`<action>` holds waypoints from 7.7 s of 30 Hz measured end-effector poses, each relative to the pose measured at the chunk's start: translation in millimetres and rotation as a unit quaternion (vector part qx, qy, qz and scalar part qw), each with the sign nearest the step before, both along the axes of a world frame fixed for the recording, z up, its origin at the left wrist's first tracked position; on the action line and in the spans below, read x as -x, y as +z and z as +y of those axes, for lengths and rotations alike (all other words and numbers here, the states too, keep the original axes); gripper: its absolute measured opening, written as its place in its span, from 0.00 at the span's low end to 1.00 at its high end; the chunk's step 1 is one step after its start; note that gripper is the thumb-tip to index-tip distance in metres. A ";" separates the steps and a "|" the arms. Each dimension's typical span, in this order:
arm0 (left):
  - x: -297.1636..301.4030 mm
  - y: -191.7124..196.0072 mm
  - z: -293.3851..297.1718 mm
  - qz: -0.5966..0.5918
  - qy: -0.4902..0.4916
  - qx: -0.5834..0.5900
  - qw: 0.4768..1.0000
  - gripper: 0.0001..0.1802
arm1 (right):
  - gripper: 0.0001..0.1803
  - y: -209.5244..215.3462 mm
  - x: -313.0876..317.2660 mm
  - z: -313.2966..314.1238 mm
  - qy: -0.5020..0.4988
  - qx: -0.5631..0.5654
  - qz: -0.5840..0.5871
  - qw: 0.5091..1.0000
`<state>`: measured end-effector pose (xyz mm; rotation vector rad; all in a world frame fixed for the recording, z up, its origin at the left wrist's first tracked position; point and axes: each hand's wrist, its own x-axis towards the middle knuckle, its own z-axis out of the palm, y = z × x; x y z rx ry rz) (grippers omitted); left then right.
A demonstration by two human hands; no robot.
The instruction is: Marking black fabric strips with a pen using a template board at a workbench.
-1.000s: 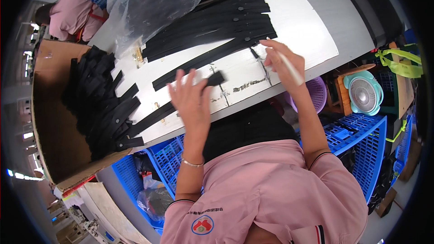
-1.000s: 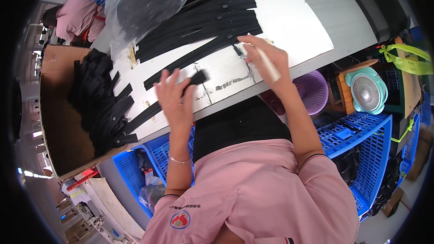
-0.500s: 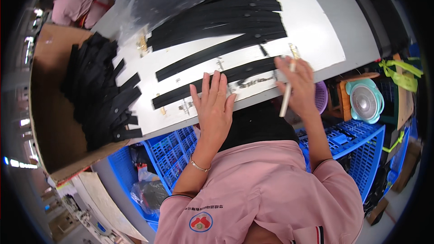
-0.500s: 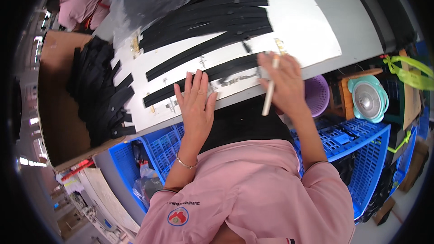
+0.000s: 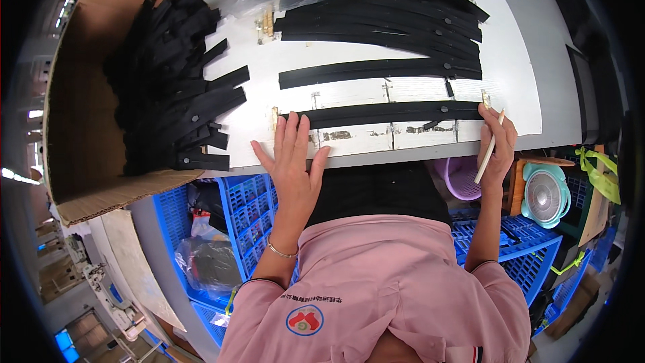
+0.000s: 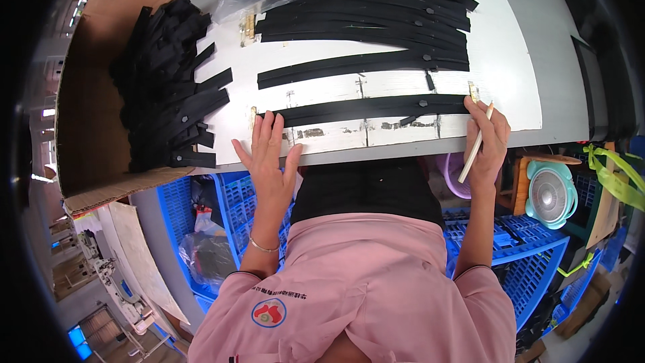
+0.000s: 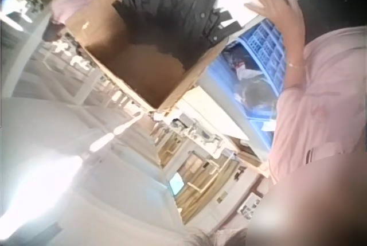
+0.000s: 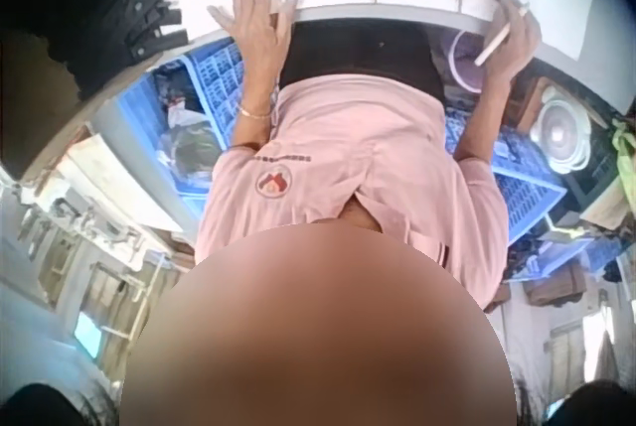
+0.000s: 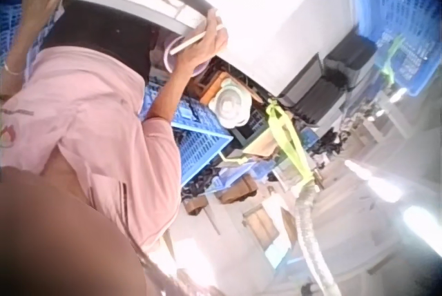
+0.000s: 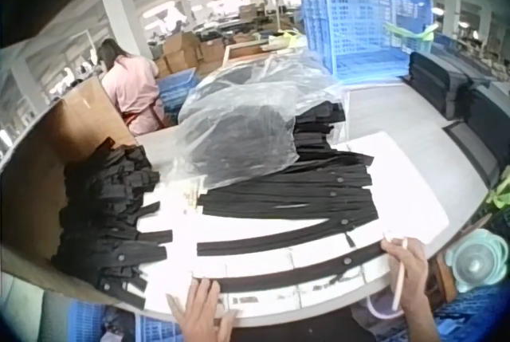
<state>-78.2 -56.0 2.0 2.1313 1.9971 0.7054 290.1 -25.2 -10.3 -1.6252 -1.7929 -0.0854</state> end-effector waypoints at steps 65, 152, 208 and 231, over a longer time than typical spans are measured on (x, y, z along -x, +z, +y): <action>-1.6 -9.0 -1.8 -0.002 0.018 -0.035 0.999 0.34 | 0.13 29.1 132.7 42.9 0.111 0.185 0.390 0.895; -170.8 11.7 81.1 -0.108 -0.189 -0.060 0.974 0.22 | 0.13 13.9 24.9 40.6 0.094 0.135 0.373 0.913; -91.5 4.5 55.7 -0.014 -0.170 -0.041 0.985 0.24 | 0.09 26.7 51.9 29.2 0.051 0.081 0.348 0.933; -14.8 4.5 4.2 0.004 -0.024 0.009 1.000 0.40 | 0.21 -12.5 5.0 -13.1 -0.001 -0.039 -0.109 0.993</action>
